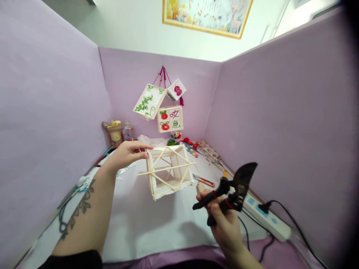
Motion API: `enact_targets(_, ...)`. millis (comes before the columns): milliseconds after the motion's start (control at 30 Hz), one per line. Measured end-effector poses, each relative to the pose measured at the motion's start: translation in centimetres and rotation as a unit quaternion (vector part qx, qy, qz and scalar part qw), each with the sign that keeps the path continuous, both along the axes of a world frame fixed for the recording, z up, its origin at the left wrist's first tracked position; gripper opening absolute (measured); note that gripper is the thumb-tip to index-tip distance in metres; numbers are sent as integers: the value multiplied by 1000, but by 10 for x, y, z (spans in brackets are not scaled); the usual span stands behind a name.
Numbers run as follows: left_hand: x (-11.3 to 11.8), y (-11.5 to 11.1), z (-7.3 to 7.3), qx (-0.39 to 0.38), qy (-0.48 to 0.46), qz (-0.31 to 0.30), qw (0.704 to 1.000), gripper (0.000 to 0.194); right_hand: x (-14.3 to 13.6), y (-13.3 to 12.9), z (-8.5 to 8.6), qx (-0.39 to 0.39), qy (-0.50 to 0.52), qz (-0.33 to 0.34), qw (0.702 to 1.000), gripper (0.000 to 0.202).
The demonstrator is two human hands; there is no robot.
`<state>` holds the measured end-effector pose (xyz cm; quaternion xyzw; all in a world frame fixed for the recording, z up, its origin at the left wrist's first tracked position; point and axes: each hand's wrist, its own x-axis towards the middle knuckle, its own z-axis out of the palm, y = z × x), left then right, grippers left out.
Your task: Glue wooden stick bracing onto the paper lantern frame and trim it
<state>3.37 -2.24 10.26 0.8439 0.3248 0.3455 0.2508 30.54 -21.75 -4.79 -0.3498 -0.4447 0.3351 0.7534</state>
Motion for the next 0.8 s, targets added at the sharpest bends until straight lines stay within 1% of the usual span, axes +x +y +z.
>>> enact_targets(67,0,-1,0,-1,-5,3,1000,38,3,-2,-3,-22,-16,2,1000,18)
enact_targets(133,0,-1,0,-6,-10,6,1000,39,8,-5,-4,-32,-62,6,998,28)
enact_targets(200,-1,0,-1,-13,-15,6,1000,40,13,-9,-3,-36,-145,17,989,38)
enact_targets(233,-1,1,-2,-17,-18,6,1000,41,15,-11,-2,-32,-199,22,979,41)
enact_targets(300,-2,3,-3,-23,-20,7,999,42,17,-14,3,-12,-313,29,949,42)
enact_targets(367,-2,3,-4,-28,-21,8,999,43,14,-15,9,3,-411,30,911,41)
enact_targets(433,-2,3,-3,-29,-22,8,999,44,8,-13,11,-14,-489,28,872,37)
enact_targets(533,-1,1,-2,-28,-21,7,999,43,-3,-6,7,-58,-590,20,805,33)
enact_targets(633,-1,0,-2,-26,-14,5,1000,41,-13,5,-2,-85,-666,13,741,40)
enact_targets(700,-1,0,-2,-25,-15,5,1000,42,-18,11,-6,-102,-693,25,713,44)
enact_targets(767,0,0,-2,-25,-18,4,1000,42,-21,14,-7,-119,-701,45,702,46)
enact_targets(800,0,0,-2,-26,-19,4,999,42,-21,14,-7,-124,-699,53,702,45)
